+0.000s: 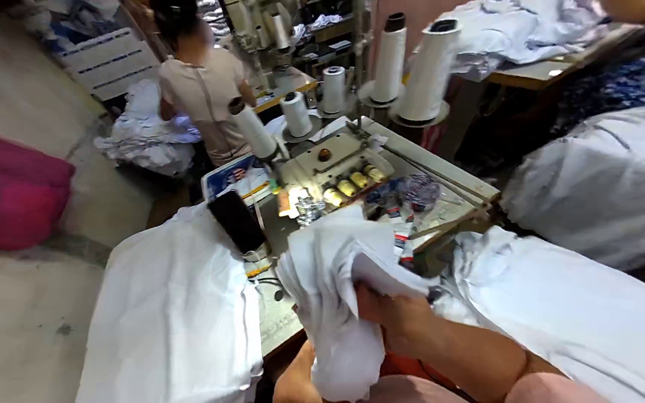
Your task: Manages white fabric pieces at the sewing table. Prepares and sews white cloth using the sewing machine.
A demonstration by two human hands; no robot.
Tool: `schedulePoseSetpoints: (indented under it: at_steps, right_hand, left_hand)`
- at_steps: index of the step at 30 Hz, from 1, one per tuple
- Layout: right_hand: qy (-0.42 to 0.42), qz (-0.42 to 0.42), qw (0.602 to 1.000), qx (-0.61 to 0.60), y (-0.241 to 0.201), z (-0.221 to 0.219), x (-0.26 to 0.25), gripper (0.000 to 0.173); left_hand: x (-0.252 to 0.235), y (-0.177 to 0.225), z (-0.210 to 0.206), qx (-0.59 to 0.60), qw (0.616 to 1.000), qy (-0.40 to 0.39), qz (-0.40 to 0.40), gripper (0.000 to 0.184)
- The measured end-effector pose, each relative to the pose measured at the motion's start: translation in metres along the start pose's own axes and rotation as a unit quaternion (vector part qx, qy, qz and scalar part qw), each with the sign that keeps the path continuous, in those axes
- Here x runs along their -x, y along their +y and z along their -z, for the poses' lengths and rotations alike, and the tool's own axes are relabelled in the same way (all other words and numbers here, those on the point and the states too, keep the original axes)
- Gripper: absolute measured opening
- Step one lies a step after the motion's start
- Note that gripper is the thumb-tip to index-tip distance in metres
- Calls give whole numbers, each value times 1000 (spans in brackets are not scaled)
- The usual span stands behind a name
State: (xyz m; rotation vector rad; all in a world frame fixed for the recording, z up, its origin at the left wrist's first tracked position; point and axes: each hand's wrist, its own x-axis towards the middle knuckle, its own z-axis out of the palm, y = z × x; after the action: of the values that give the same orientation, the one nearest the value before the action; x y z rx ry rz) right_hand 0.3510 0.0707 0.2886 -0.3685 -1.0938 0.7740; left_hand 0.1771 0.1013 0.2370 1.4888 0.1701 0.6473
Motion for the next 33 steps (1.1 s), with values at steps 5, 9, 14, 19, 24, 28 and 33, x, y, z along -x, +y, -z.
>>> schedulePoseSetpoints:
  at_steps: [5, 9, 14, 19, 24, 28, 33]
  right_hand:
    - [139, 30, 990, 3, -45, 48, 19, 21]
    - [293, 60, 949, 105, -72, 111, 35, 21]
    - [380, 27, 920, 89, -70, 198, 22, 35]
    - [477, -85, 874, 47, -30, 280, -9, 27]
    - [494, -159, 853, 50, -9, 327, -71, 31]
    - [481, -175, 855, 84, 8, 363, -130, 33]
    - [345, -237, 814, 402, 56, 418, -121, 63]
  left_hand:
    - [-45, -77, -1, 18, 985, -169, -13, 71]
    - [-75, -127, -25, 51, 955, -288, 43, 68]
    - [-96, -144, -64, 127, 948, -253, 148, 55]
    - [-121, -124, -80, 40, 954, -71, 288, 56]
    - [-177, -102, -82, -1, 957, -18, 291, 73]
    - [-228, -97, -74, -83, 956, 35, 278, 78]
    - [-240, -130, -50, -280, 912, 68, 293, 76]
